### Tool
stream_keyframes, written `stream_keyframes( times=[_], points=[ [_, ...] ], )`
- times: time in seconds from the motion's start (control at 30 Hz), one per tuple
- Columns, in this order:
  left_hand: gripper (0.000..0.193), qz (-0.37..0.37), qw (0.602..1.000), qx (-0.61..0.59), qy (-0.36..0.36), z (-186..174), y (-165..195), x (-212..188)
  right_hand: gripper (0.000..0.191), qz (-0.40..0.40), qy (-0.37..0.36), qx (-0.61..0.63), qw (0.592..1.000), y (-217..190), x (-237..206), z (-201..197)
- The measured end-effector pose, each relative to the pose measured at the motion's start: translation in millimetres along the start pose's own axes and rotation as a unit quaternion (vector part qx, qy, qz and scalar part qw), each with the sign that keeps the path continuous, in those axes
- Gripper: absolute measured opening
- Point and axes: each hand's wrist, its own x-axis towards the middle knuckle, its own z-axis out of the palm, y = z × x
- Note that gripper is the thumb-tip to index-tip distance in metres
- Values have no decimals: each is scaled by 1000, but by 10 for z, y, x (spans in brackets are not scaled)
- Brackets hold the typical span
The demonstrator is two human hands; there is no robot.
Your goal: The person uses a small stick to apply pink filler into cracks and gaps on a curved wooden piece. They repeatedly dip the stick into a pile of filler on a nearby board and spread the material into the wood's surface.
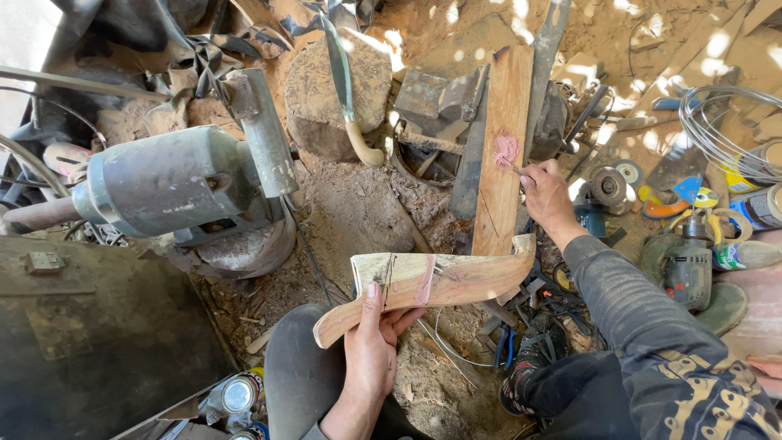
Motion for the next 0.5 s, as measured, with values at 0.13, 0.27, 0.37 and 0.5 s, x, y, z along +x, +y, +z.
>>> stream_keyframes(
  times=[0.13, 0.27, 0.37, 0.5],
  points=[
    [57, 13, 1000, -3, -4, 23, 16, -15, 19, -17, -11, -14, 1000, -76, 3, -24],
    [58, 27, 999, -17, -13, 20, -10, -21, 21, -6, -25, -25, 999, -82, 10, -3],
    [59, 36, 998, -43, -18, 19, -35, -17, 17, -28, -26, -13, 999, -114, 56, 12],
    [58, 84, 993, -60, -55, 56, -62, -43, 14, 48, -73, 14, 996, -323, 167, -108]
  ],
)
